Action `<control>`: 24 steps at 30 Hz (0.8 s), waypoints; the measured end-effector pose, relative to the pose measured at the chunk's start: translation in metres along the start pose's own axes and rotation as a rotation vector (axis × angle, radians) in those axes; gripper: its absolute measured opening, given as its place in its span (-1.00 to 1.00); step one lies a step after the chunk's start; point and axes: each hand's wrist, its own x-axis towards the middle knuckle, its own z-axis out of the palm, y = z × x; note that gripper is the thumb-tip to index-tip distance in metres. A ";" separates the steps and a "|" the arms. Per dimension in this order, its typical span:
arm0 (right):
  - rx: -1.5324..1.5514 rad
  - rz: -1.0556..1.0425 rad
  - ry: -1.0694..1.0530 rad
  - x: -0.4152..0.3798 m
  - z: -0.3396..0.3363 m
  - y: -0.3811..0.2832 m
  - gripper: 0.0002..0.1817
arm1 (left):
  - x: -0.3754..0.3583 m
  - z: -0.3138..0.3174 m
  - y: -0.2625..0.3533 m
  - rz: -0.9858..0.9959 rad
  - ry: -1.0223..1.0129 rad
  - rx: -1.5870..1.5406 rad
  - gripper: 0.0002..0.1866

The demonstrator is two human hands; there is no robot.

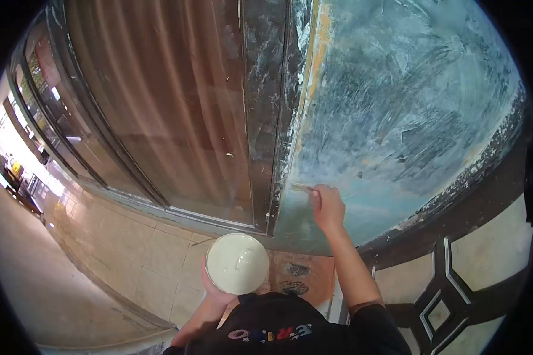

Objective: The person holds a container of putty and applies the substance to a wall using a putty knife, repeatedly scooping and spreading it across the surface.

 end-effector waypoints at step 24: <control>-0.104 0.037 -0.051 0.002 0.011 0.010 -0.85 | 0.031 -0.002 0.023 -0.135 -0.107 -0.214 -0.10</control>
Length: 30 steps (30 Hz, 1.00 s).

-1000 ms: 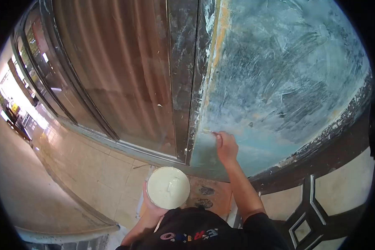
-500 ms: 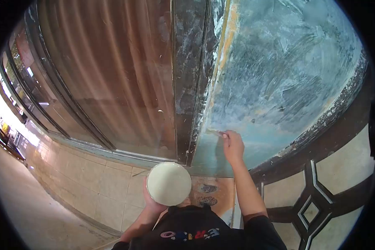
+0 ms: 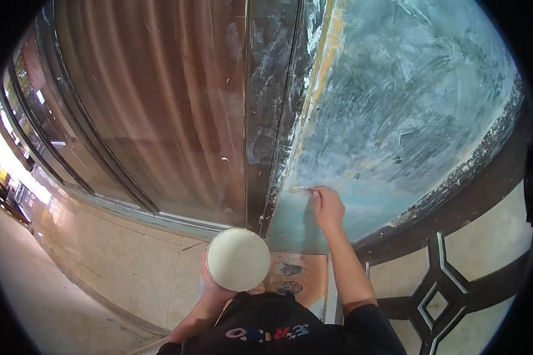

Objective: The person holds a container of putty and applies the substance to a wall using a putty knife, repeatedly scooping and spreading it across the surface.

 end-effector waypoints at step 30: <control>0.269 -0.330 -0.834 0.045 -0.109 -0.109 -0.64 | 0.033 0.042 -0.062 0.032 0.085 0.151 -0.13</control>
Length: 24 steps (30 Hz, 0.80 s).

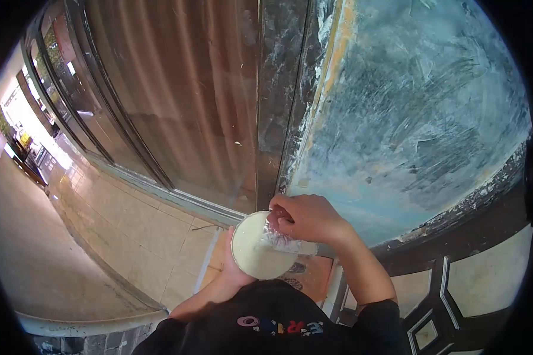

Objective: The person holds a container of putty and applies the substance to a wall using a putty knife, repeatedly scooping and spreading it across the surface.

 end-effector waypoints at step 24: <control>0.145 -0.098 0.398 -0.041 0.017 0.063 -0.73 | 0.010 -0.013 0.019 0.054 -0.059 0.066 -0.14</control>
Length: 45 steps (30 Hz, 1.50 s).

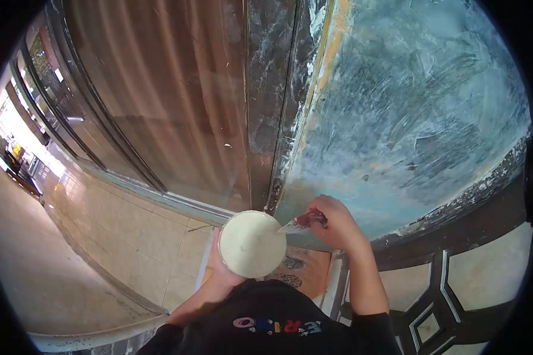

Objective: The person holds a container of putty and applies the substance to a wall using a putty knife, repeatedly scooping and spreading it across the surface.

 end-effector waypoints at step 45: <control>-0.230 0.425 0.592 0.009 0.071 0.081 -0.82 | -0.043 -0.041 0.020 0.050 0.090 -0.063 -0.11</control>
